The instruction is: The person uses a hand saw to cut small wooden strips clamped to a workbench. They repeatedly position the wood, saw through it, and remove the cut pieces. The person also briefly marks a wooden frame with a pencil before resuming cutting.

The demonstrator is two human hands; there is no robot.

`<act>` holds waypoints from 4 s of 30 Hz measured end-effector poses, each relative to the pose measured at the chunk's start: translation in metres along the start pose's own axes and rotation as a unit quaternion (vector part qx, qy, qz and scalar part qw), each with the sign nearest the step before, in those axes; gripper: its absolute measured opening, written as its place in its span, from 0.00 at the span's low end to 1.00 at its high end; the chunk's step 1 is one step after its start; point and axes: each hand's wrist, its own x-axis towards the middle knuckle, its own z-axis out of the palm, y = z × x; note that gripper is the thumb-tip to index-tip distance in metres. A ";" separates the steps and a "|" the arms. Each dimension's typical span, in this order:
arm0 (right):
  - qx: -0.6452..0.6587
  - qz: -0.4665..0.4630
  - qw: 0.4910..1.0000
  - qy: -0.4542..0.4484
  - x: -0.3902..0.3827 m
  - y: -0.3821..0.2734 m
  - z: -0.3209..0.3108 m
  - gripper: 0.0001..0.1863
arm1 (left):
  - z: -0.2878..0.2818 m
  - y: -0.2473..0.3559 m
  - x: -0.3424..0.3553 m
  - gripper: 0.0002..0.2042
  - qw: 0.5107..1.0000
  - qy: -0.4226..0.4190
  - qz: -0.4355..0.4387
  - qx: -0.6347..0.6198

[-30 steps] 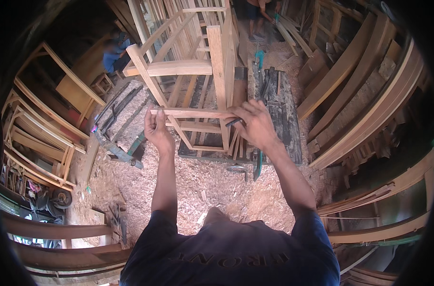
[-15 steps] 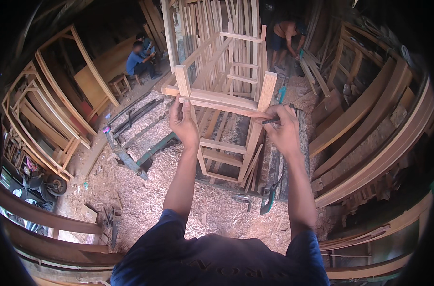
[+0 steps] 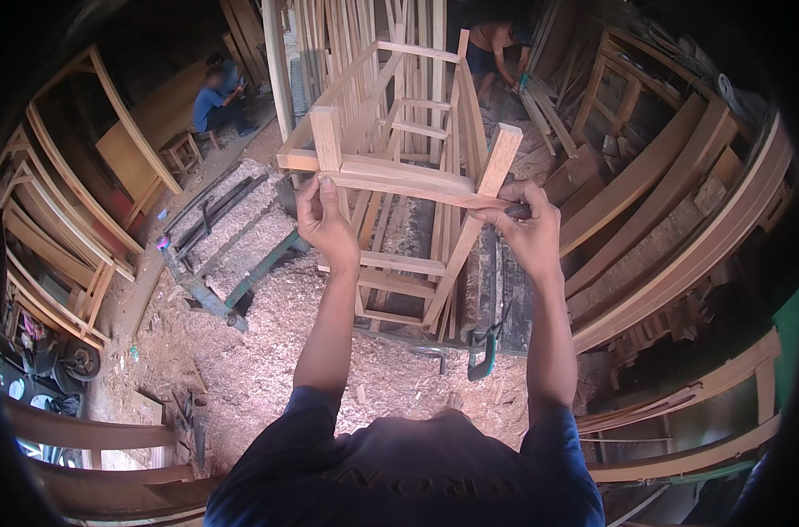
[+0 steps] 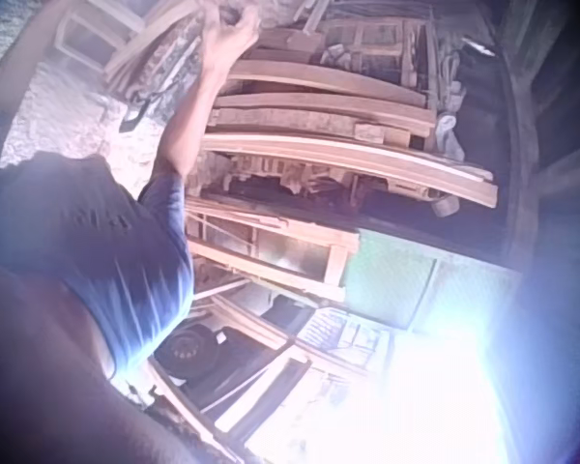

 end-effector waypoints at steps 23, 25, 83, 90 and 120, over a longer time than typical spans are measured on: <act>0.280 0.036 0.958 -0.051 -0.001 0.031 -0.003 0.07 | -0.012 -0.004 0.008 0.07 0.998 -0.036 -0.036 0.035; 0.270 0.045 0.961 -0.046 -0.002 0.032 -0.002 0.09 | -0.011 -0.004 0.008 0.07 0.998 -0.027 -0.027 0.045; 0.245 -0.020 0.967 -0.069 0.006 0.041 -0.004 0.09 | -0.013 0.001 0.017 0.04 0.995 -0.045 -0.087 -0.023; 0.170 -0.001 0.982 -0.077 0.007 0.034 -0.011 0.09 | -0.004 0.001 0.009 0.05 0.999 -0.019 -0.043 -0.012; 0.127 -0.112 0.985 -0.025 0.012 0.057 -0.006 0.09 | -0.014 -0.002 0.016 0.08 0.998 -0.047 -0.028 0.039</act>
